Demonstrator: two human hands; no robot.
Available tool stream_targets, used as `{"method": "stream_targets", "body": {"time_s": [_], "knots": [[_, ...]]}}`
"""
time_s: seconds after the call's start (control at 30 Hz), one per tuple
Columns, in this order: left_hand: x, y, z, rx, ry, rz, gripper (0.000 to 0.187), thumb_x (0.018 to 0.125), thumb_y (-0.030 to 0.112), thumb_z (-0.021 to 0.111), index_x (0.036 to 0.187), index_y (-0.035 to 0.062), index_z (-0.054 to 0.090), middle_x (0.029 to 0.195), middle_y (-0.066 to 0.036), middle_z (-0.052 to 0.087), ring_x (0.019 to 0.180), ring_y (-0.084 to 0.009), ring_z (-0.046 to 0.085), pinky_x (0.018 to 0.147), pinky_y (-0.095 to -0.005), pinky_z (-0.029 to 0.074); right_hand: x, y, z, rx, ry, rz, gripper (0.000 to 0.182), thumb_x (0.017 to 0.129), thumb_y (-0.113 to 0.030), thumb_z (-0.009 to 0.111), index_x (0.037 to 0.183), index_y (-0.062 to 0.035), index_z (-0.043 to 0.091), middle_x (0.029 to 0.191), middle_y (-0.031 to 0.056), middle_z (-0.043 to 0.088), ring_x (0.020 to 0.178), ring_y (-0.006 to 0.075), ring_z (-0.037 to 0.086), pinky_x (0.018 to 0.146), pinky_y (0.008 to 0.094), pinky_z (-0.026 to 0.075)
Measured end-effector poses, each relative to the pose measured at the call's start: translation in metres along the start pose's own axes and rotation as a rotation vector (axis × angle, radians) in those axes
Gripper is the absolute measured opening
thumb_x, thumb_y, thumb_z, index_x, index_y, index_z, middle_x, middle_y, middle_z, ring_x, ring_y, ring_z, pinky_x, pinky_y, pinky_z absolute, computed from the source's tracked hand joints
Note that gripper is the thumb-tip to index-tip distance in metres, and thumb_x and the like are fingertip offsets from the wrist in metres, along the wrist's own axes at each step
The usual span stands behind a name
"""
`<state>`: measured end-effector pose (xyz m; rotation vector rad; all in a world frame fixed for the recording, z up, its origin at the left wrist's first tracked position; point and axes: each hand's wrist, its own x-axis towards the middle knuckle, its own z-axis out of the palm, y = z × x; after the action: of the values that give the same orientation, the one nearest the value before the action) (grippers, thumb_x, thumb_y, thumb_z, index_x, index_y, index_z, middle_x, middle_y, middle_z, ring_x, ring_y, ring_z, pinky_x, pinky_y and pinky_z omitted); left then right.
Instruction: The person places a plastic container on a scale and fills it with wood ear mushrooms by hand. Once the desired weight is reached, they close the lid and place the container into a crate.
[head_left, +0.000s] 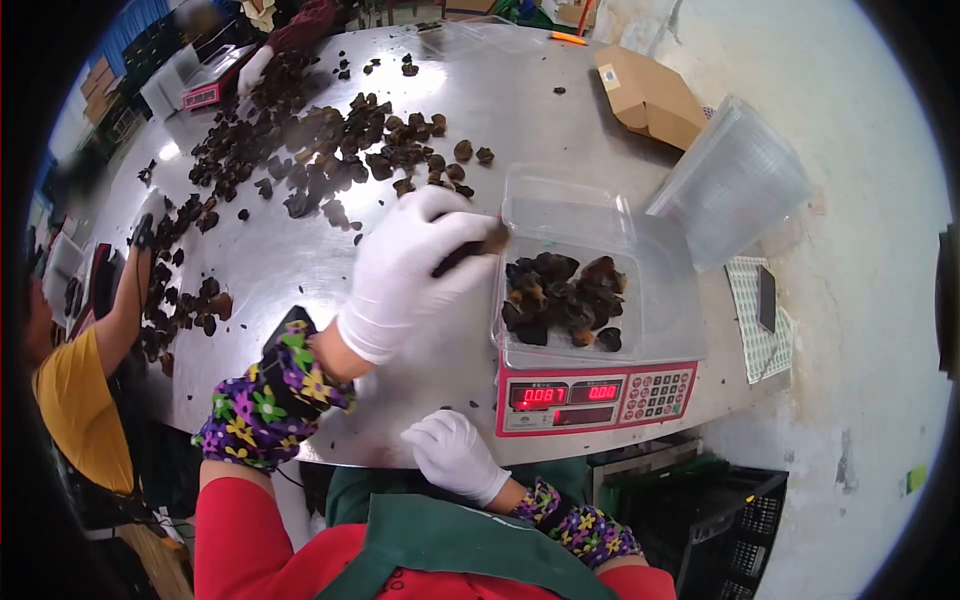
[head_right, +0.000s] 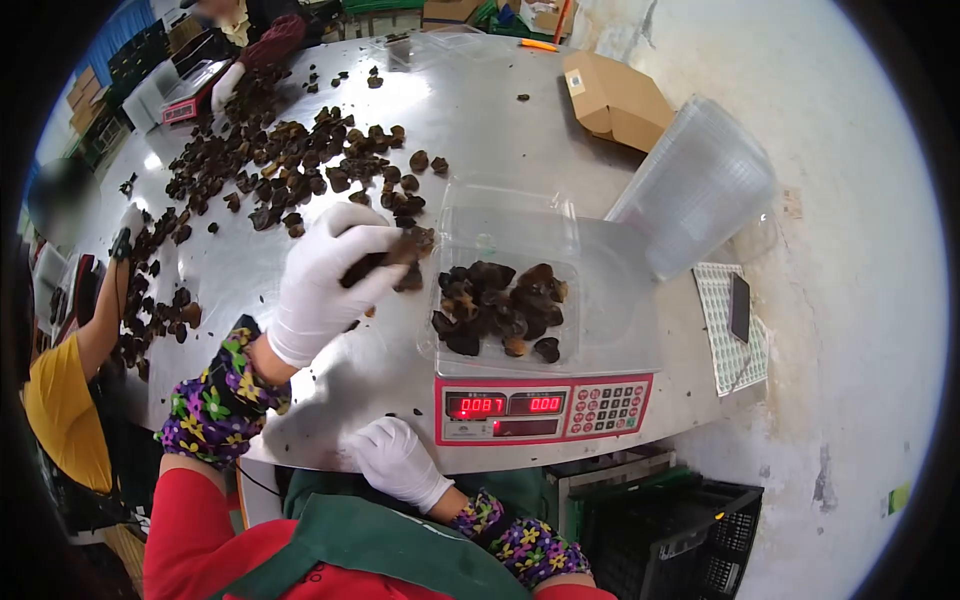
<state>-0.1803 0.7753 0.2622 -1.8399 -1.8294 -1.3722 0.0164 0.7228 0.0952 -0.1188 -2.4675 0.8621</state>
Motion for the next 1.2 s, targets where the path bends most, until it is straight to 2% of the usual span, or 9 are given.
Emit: {"method": "stream_targets", "body": {"time_s": [0.23, 0.37, 0.47, 0.6, 0.67, 0.8, 0.9, 1.0, 1.2], "knots": [[0.010, 0.040, 0.094, -0.032, -0.411, 0.184, 0.042, 0.077, 0.027, 0.077, 0.116, 0.0185, 0.064, 0.118, -0.008, 0.057, 0.112, -0.0333, 0.055, 0.092, -0.0449, 0.049, 0.000, -0.002, -0.002, 0.000, 0.012, 0.007, 0.023, 0.078, -0.009, 0.065, 0.101, -0.0070, 0.065, 0.093, 0.0082, 0.061, 0.095, 0.0290, 0.059, 0.090, 0.0429, 0.048], [0.011, 0.041, 0.090, 0.023, -0.440, 0.179, 0.068, 0.074, 0.042, 0.079, 0.135, 0.0246, 0.057, 0.137, -0.012, 0.051, 0.136, -0.0400, 0.041, 0.111, -0.0632, 0.028, -0.001, 0.001, -0.001, -0.032, 0.056, -0.019, 0.021, 0.081, -0.010, 0.062, 0.101, -0.0074, 0.065, 0.092, 0.0077, 0.061, 0.092, 0.0280, 0.059, 0.089, 0.0414, 0.047], [0.022, 0.034, 0.056, -0.300, -0.394, 0.071, 0.052, 0.081, 0.028, 0.076, 0.129, 0.0128, 0.062, 0.137, -0.014, 0.053, 0.136, -0.0361, 0.042, 0.114, -0.0494, 0.031, -0.001, 0.001, -0.002, -0.003, 0.054, -0.038, 0.018, 0.082, -0.012, 0.061, 0.099, -0.0077, 0.065, 0.091, 0.0075, 0.061, 0.090, 0.0274, 0.059, 0.088, 0.0412, 0.047], [0.018, -0.025, 0.024, -0.379, -0.188, -0.269, 0.038, 0.087, 0.016, 0.070, 0.123, 0.0049, 0.065, 0.130, -0.013, 0.060, 0.125, -0.0262, 0.054, 0.108, -0.0365, 0.039, 0.004, -0.002, -0.008, 0.067, 0.050, -0.006, 0.015, 0.082, -0.012, 0.061, 0.096, -0.0081, 0.065, 0.090, 0.0073, 0.061, 0.091, 0.0260, 0.059, 0.086, 0.0417, 0.047], [0.007, -0.087, 0.020, -0.144, -0.065, -0.239, 0.036, 0.087, 0.021, 0.070, 0.118, 0.0045, 0.066, 0.120, -0.015, 0.063, 0.111, -0.0310, 0.061, 0.098, -0.0399, 0.047, 0.003, -0.002, -0.010, 0.064, 0.043, -0.018, 0.017, 0.080, -0.010, 0.063, 0.097, -0.0076, 0.065, 0.093, 0.0074, 0.061, 0.092, 0.0274, 0.059, 0.087, 0.0418, 0.049], [-0.018, -0.143, 0.019, 0.309, -0.248, -0.315, 0.036, 0.084, 0.031, 0.072, 0.114, 0.0109, 0.068, 0.107, -0.016, 0.065, 0.104, -0.0335, 0.063, 0.091, -0.0416, 0.050, 0.002, 0.000, -0.003, 0.034, 0.053, -0.016, 0.022, 0.076, -0.006, 0.067, 0.098, -0.0073, 0.067, 0.095, 0.0079, 0.062, 0.094, 0.0292, 0.060, 0.085, 0.0420, 0.051], [-0.040, -0.151, 0.055, 0.364, -0.422, -0.221, 0.071, 0.078, 0.047, 0.076, 0.139, 0.0181, 0.054, 0.140, -0.020, 0.050, 0.128, -0.0388, 0.048, 0.106, -0.0503, 0.038, 0.000, 0.002, 0.000, -0.002, 0.038, -0.027, 0.024, 0.079, -0.008, 0.067, 0.103, -0.0076, 0.065, 0.097, 0.0072, 0.061, 0.096, 0.0277, 0.059, 0.087, 0.0424, 0.048], [-0.053, -0.130, 0.089, 0.436, -0.477, -0.046, 0.076, 0.076, 0.054, 0.076, 0.140, 0.0195, 0.054, 0.143, -0.019, 0.048, 0.135, -0.0387, 0.042, 0.108, -0.0544, 0.034, 0.000, 0.002, 0.001, -0.023, 0.013, -0.018, 0.026, 0.078, -0.008, 0.067, 0.104, -0.0074, 0.065, 0.098, 0.0082, 0.061, 0.097, 0.0283, 0.059, 0.088, 0.0426, 0.048], [-0.073, -0.125, 0.105, 0.366, -0.416, -0.026, 0.022, 0.086, 0.030, 0.069, 0.094, 0.0115, 0.061, 0.092, -0.010, 0.056, 0.093, -0.0307, 0.061, 0.071, -0.0422, 0.054, 0.003, 0.001, -0.001, -0.004, 0.051, -0.024, 0.028, 0.074, -0.001, 0.068, 0.101, -0.0090, 0.065, 0.095, 0.0065, 0.063, 0.090, 0.0289, 0.061, 0.083, 0.0423, 0.050]]}}
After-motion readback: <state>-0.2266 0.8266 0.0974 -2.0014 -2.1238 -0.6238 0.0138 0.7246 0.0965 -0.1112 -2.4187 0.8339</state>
